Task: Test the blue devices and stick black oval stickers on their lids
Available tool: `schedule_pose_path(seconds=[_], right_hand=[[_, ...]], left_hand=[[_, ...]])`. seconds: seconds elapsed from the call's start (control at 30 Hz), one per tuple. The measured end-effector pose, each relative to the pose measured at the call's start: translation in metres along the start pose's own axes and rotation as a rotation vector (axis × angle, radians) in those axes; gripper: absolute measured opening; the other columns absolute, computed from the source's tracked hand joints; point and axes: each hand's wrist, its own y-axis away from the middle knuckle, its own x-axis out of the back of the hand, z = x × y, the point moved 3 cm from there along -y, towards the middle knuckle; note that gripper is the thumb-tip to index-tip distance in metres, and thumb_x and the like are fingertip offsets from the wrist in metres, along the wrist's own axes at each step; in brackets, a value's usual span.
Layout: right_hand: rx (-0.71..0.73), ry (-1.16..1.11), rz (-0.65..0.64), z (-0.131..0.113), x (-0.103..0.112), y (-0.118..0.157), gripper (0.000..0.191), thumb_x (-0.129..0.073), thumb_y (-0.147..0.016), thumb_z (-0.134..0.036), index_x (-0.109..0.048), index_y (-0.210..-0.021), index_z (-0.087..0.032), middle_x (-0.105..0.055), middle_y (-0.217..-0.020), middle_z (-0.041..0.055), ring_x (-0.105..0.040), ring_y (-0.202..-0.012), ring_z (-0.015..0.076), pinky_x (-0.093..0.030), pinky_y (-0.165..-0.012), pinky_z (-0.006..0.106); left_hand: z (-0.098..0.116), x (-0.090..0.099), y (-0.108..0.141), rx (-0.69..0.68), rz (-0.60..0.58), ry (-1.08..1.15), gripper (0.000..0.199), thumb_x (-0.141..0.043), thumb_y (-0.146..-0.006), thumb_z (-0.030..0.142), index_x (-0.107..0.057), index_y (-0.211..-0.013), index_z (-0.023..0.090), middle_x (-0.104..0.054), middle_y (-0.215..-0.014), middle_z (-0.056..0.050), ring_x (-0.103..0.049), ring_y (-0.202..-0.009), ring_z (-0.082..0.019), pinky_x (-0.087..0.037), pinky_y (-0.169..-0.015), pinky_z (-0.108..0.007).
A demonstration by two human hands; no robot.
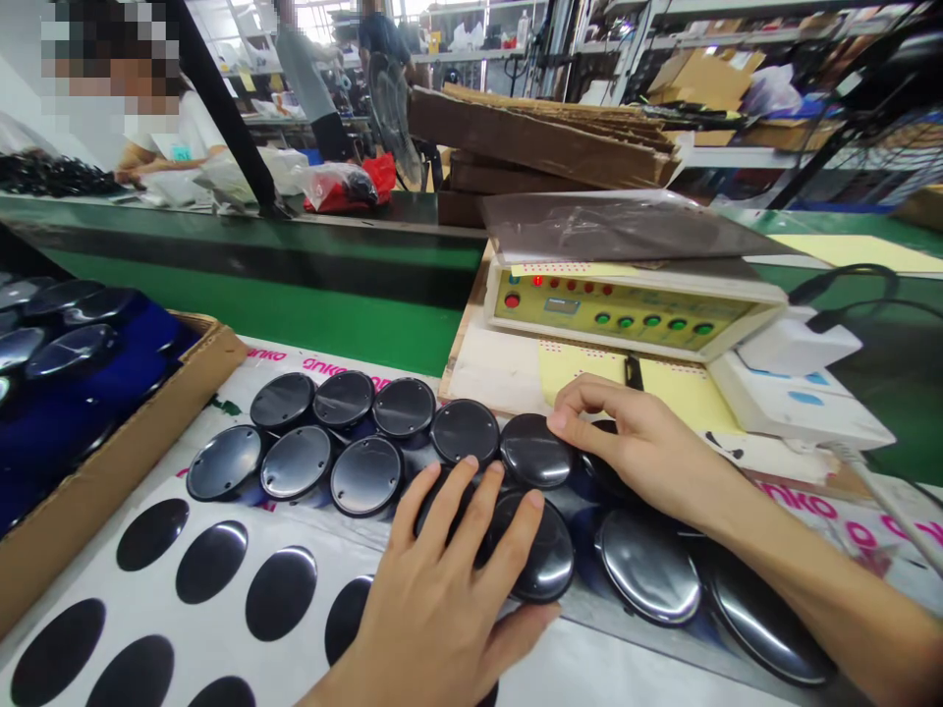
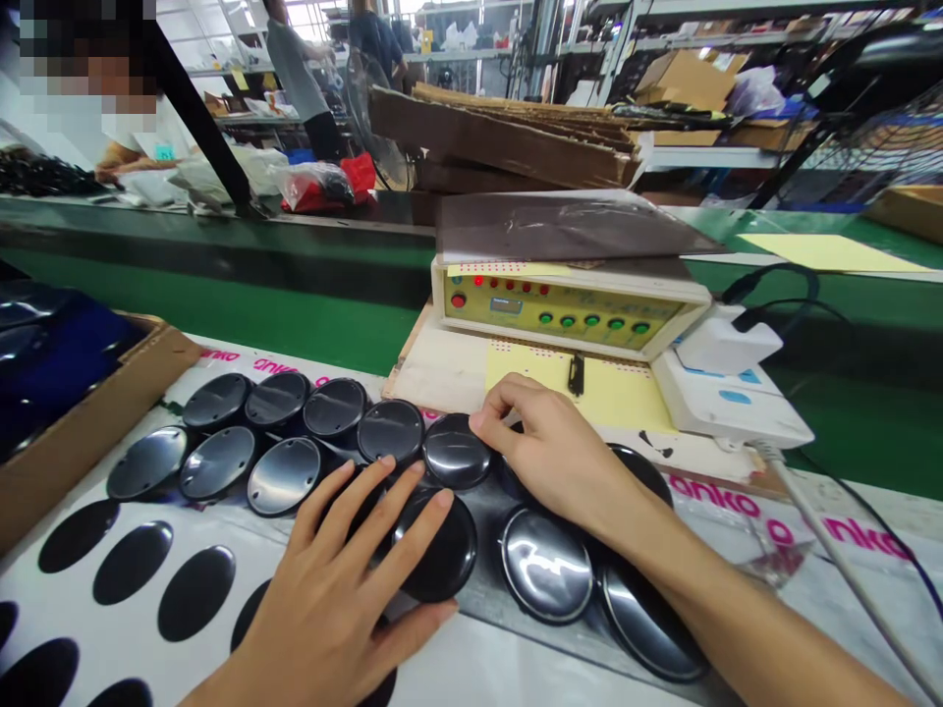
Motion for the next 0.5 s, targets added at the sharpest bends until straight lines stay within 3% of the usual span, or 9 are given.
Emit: schedule_pose_path(seconds=[0.33, 0.5], right_hand=[[0.239, 0.297, 0.106, -0.012, -0.002, 0.008, 0.016, -0.045, -0.087, -0.02, -0.043, -0.071, -0.021, -0.053, -0.076, 0.0023, -0.049, -0.074, 0.0184, -0.038, -0.067, 0.031], [0.395, 0.72, 0.147, -0.02, -0.01, 0.014, 0.018, -0.042, -0.088, -0.017, -0.049, -0.071, -0.019, -0.055, -0.077, 0.007, -0.047, -0.076, 0.0227, -0.034, -0.069, 0.036]], left_hand=[[0.0, 0.0, 0.0, -0.004, -0.004, 0.014, 0.053, -0.057, -0.083, 0.048, -0.052, -0.129, 0.021, -0.055, -0.131, -0.01, -0.045, -0.123, -0.03, -0.024, -0.106, -0.045], [0.001, 0.0, 0.002, 0.005, -0.021, 0.015, 0.053, -0.056, -0.084, 0.047, -0.051, -0.13, 0.023, -0.055, -0.13, -0.009, -0.045, -0.123, -0.03, -0.025, -0.105, -0.046]])
